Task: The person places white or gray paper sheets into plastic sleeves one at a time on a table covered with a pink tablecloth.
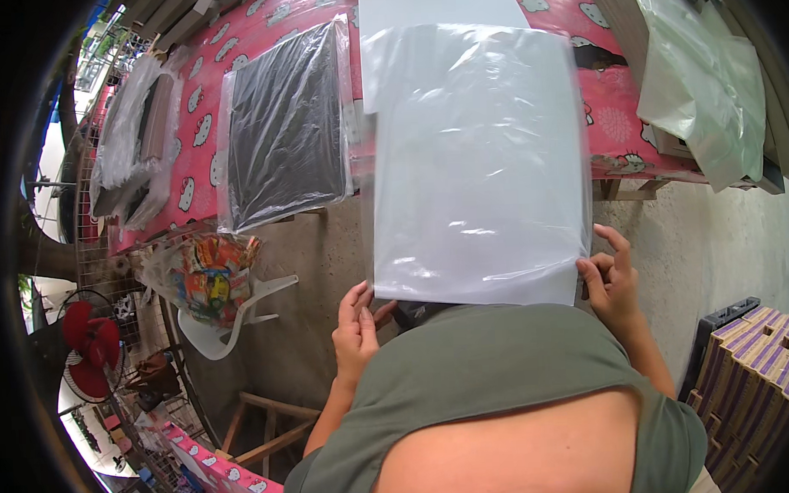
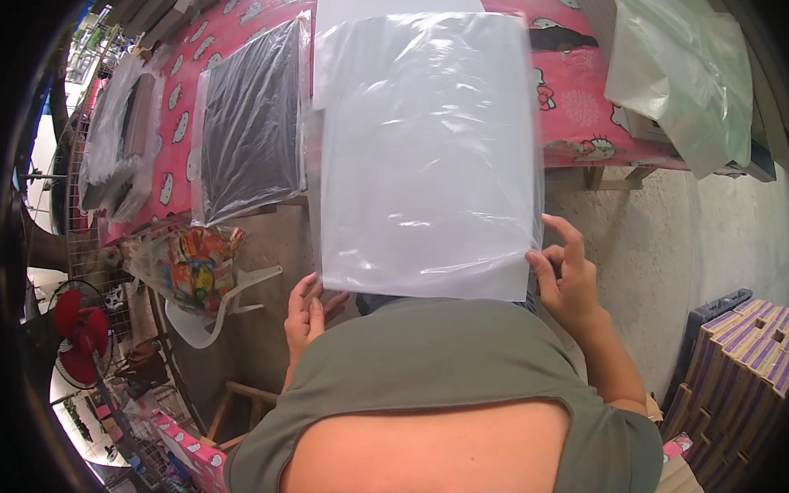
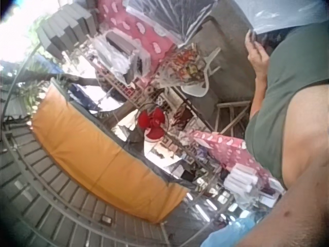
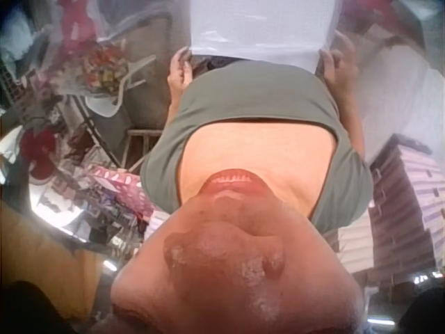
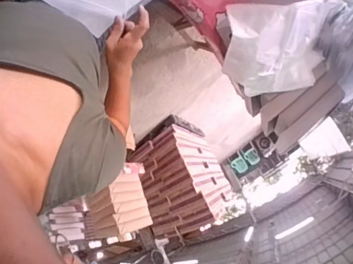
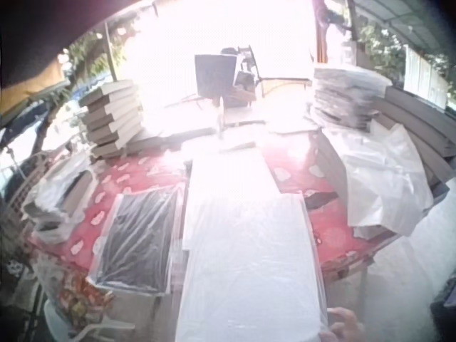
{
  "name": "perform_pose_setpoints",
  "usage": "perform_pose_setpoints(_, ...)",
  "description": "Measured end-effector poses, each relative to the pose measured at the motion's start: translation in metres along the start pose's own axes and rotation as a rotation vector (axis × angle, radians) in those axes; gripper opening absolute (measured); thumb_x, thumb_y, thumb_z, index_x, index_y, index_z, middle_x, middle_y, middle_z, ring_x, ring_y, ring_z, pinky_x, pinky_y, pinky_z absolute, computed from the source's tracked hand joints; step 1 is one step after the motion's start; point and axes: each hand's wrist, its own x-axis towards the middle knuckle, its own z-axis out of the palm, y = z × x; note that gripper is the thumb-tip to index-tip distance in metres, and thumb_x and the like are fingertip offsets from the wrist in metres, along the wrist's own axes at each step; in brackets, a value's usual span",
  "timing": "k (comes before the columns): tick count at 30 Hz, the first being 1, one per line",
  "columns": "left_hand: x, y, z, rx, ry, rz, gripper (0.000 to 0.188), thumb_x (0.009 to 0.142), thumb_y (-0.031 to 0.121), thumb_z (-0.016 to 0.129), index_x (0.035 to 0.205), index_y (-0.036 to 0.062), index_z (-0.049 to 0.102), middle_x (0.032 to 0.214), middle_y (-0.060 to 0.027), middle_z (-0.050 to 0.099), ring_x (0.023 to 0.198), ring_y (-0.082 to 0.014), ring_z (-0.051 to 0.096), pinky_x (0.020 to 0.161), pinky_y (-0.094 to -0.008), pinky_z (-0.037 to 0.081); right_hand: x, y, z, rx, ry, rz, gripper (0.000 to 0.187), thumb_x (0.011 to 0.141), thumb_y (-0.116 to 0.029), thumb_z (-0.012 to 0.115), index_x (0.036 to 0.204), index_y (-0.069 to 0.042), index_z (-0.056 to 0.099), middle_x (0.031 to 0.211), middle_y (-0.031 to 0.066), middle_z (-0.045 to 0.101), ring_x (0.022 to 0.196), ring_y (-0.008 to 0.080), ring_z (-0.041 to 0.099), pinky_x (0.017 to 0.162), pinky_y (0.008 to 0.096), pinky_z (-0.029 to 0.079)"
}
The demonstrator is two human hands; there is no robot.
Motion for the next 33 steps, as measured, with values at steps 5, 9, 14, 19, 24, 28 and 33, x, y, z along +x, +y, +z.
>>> perform_pose_setpoints(5,0.035,0.014,0.008,-0.587,-0.027,-0.062,0.044,0.088,0.007,0.042,0.129,0.0057,0.026,0.130,-0.0141,0.036,0.107,-0.0221,0.048,0.082,-0.0359,0.046,-0.004,-0.014,-0.011,-0.123,-0.128,-0.033,0.039,0.082,-0.003,0.056,0.118,-0.005,0.042,0.053,0.0061,0.048,0.045,0.0114,0.045,0.046,0.0221,0.037)
perform_pose_setpoints(9,0.070,0.023,0.029,-0.721,-0.141,-0.073,0.046,0.085,0.010,0.055,0.125,0.0033,0.033,0.108,-0.0103,0.055,0.091,-0.0159,0.057,0.076,-0.0312,0.049,-0.008,-0.020,-0.012,-0.174,-0.163,-0.048,0.035,0.081,-0.002,0.056,0.114,-0.005,0.046,0.053,0.0081,0.047,0.045,0.0160,0.049,0.046,0.0251,0.039)
perform_pose_setpoints(14,0.067,0.026,0.053,-0.693,-0.059,-0.149,0.024,0.081,0.005,0.061,0.100,-0.0041,0.052,0.086,-0.0078,0.061,0.077,-0.0120,0.059,0.070,-0.0254,0.049,-0.025,-0.019,-0.028,-0.171,-0.354,-0.167,0.026,0.074,-0.003,0.061,0.099,-0.007,0.058,0.054,0.0118,0.050,0.049,0.0257,0.054,0.047,0.0329,0.043)
perform_pose_setpoints(19,0.056,0.021,0.061,-0.847,0.071,-0.130,0.015,0.081,0.006,0.059,0.093,0.0035,0.051,0.089,-0.0074,0.059,0.081,-0.0137,0.056,0.076,-0.0293,0.045,-0.019,-0.005,-0.066,-0.041,-0.800,-0.198,0.020,0.073,-0.019,0.065,0.086,-0.004,0.065,0.058,0.0098,0.056,0.054,0.0207,0.059,0.054,0.0305,0.047)
perform_pose_setpoints(24,0.064,0.024,0.063,-1.141,0.252,-0.029,0.016,0.084,0.009,0.057,0.095,0.0070,0.046,0.091,-0.0046,0.053,0.088,-0.0137,0.051,0.082,-0.0309,0.041,-0.001,0.039,-0.052,0.328,-0.275,0.399,0.045,0.079,-0.029,0.062,0.108,0.004,0.053,0.084,0.0104,0.064,0.076,0.0180,0.062,0.075,0.0289,0.047)
perform_pose_setpoints(28,0.101,0.008,0.062,-0.908,0.478,0.098,0.021,0.083,0.013,0.059,0.098,0.0094,0.045,0.098,-0.0046,0.051,0.094,-0.0159,0.048,0.085,-0.0329,0.039,0.000,0.039,0.030,0.259,-0.347,0.232,0.041,0.082,-0.016,0.058,0.116,0.002,0.045,0.082,0.0072,0.059,0.062,0.0126,0.056,0.061,0.0261,0.045)
perform_pose_setpoints(33,0.112,0.059,0.007,-0.868,0.900,0.278,0.023,0.085,0.012,0.057,0.101,0.0090,0.041,0.098,-0.0066,0.043,0.090,-0.0159,0.043,0.079,-0.0318,0.040,0.061,-0.029,0.093,0.473,-0.517,0.146,0.026,0.082,-0.009,0.054,0.106,0.000,0.048,0.073,0.0034,0.054,0.053,0.0063,0.046,0.046,0.0217,0.039)
